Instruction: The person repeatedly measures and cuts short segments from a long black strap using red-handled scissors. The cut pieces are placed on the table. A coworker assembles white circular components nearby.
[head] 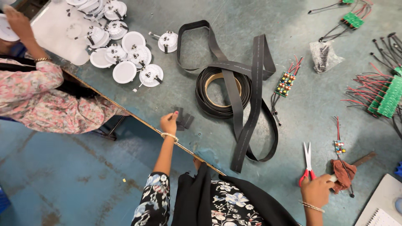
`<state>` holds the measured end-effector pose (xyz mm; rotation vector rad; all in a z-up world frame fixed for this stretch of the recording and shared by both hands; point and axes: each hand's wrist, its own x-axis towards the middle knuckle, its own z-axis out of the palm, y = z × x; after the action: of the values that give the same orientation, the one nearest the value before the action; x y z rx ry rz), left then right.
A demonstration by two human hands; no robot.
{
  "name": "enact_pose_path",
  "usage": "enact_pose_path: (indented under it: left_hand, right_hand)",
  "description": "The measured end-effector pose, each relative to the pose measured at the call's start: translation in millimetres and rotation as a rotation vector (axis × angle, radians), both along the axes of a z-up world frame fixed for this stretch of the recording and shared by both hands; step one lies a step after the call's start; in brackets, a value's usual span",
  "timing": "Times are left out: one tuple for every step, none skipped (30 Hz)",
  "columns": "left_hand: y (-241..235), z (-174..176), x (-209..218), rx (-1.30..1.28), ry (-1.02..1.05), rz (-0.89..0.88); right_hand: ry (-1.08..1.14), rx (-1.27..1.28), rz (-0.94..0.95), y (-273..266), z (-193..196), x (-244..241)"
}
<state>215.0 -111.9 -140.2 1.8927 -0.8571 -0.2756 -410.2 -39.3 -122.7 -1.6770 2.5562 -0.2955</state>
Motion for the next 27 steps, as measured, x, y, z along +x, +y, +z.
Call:
enact_pose_path:
  left_hand:
    - [2.7,3.4,2.4,0.002,0.118,0.023]
    - [7.7,6.8,3.0,0.004,0.236,0.046]
    - [14.0,9.9,1.5,0.006,0.352,0.071]
    - [20.7,12.3,-3.5,-0.015,0.436,0.068]
    - [29.7,15.3,-10.2,-0.032,0.518,0.062]
    - [37.7,18.1,-18.0,-0.050,0.600,0.057]
    - [45.6,20.0,-28.4,-0.027,0.637,0.019]
    - [55.6,22.1,-39.1,-0.004,0.675,-0.019]
    - [65.0,24.1,-51.0,0.022,0.716,-0.057]
    - [73.2,26.4,-62.3,0.085,0.742,-0.112]
    - [80.9,28.9,-73.5,0.147,0.767,-0.165]
    - [85.2,31.7,-84.0,0.209,0.790,-0.220]
    - [88.6,34.8,-95.2,0.249,0.812,-0.260]
    - [91.5,38.5,-107.5,0.290,0.834,-0.300]
    - [95.2,43.2,-118.9,0.329,0.855,-0.334]
    - [96.9,48.4,-129.6,0.358,0.855,-0.388]
    - [98.1,54.3,-138.3,0.389,0.853,-0.440]
    - [98.8,60.3,-145.9,0.419,0.851,-0.492]
    - [98.1,66.1,-152.1,0.423,0.871,-0.512]
    - [97.1,71.5,-157.5,0.426,0.891,-0.532]
    - [96.0,76.4,-162.5,0.428,0.911,-0.556]
    - [96.3,80.6,-167.0,0.431,0.923,-0.549]
    - [96.0,83.9,-170.9,0.435,0.934,-0.544]
    - [96.4,86.4,-173.5,0.438,0.946,-0.540]
    - [97.2,88.2,-176.1,0.392,0.885,-0.570]
    - [98.2,89.1,-178.8,0.347,0.823,-0.599]
    - [99.0,89.3,-182.6,0.302,0.762,-0.629]
  right_hand:
    - [0.054,-0.058,0.019,0.9,1.2,2.5]
    - [0.060,-0.068,0.125,-0.3,0.3,8.8]
    - [0.063,-0.077,0.234,-3.6,-3.6,19.2]
    - [-0.245,0.085,0.252,-10.9,-8.5,32.2]
    - [-0.555,0.248,0.268,-18.0,-13.6,49.4]
    - [-0.853,0.434,0.245,-22.0,-20.2,71.6]
    - [-0.981,0.606,0.325,-25.0,-26.8,92.1]
    - [-1.030,0.748,0.340,-27.5,-34.9,118.0]
    - [-1.019,0.781,0.384,-24.2,-39.7,139.6]
    - [-1.050,0.767,0.357,-25.8,-42.4,162.2]
    - [-1.081,0.754,0.332,-28.0,-45.2,178.6]
    - [-1.174,0.751,0.287,-30.4,-47.1,188.2]
    - [-1.265,0.751,0.245,-33.5,-45.7,197.2]
    - [-1.356,0.749,0.201,-35.6,-42.2,202.9]
    - [-1.433,0.755,0.200,-37.8,-37.1,206.5]
    - [-1.510,0.762,0.197,-40.8,-30.4,208.3]
    - [-1.589,0.771,0.193,-42.6,-23.1,210.6]
    - [-1.638,0.774,0.203,-44.5,-14.9,212.1]
    - [-1.686,0.775,0.213,-47.0,-6.3,213.6]
    - [-1.735,0.775,0.223,-48.2,2.4,214.9]
    - [-1.761,0.787,0.233,-49.2,11.1,215.8]
    - [-1.788,0.799,0.244,-49.4,19.5,216.6]
    - [-1.814,0.808,0.254,-48.5,27.3,217.4]
    - [-1.823,0.812,0.260,-46.7,34.6,218.1]
    - [-1.831,0.812,0.265,-44.9,41.5,218.0]
    - [-1.838,0.812,0.269,-43.3,47.5,217.6]
    - [-1.848,0.815,0.280,-41.5,52.9,215.8]
